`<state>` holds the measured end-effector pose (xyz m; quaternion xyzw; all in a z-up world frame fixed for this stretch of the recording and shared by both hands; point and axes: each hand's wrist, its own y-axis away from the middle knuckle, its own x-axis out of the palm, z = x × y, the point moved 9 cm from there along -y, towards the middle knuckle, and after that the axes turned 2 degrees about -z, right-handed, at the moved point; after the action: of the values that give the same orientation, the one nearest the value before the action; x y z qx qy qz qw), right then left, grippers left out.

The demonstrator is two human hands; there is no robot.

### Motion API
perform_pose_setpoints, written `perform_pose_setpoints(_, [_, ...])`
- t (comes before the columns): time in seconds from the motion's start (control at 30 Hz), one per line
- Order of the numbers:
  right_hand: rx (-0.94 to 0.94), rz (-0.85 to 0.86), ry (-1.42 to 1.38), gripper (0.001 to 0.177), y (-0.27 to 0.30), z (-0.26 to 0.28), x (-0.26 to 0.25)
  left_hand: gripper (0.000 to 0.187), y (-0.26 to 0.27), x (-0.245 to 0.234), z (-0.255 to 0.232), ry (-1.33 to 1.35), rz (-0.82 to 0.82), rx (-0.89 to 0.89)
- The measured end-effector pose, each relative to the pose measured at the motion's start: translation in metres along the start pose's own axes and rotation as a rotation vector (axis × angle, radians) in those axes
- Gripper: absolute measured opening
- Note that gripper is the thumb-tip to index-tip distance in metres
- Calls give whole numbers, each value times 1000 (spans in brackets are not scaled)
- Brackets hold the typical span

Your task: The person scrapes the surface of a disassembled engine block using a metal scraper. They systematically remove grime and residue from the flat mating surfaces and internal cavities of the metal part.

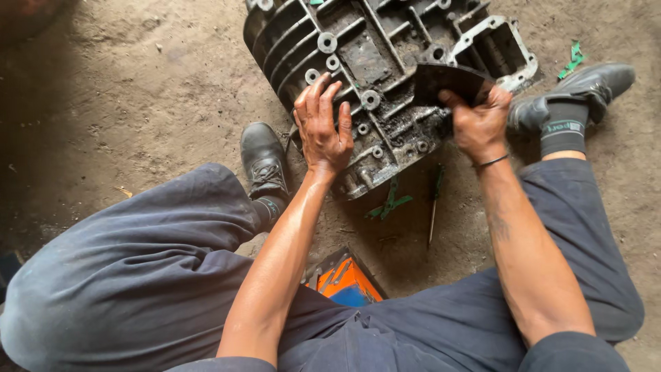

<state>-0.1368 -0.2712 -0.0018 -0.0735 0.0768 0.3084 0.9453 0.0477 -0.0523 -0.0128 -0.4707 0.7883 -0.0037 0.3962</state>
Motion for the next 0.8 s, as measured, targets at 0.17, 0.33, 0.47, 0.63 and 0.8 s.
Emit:
perform_pose_setpoints(0.17, [-92, 37, 73, 15, 6, -2, 15, 36, 3, -3, 1, 6, -4, -3])
perform_pose_setpoints(0.33, [-131, -22, 18, 17, 4, -17, -3, 35, 1, -1, 3, 16, 4, -12])
perform_pose_setpoints(0.47, [-18, -50, -21, 22, -2, -57, 1, 35, 2, 1, 3, 27, -20, 1])
perform_pose_setpoints(0.63, [-149, -173, -63, 21, -2, -12, -23, 36, 2, 3, 5, 11, -5, -18])
perform_pose_setpoints(0.8, [-185, -70, 48, 19, 4, -10, 19, 36, 2, 4, 4, -18, -12, 1])
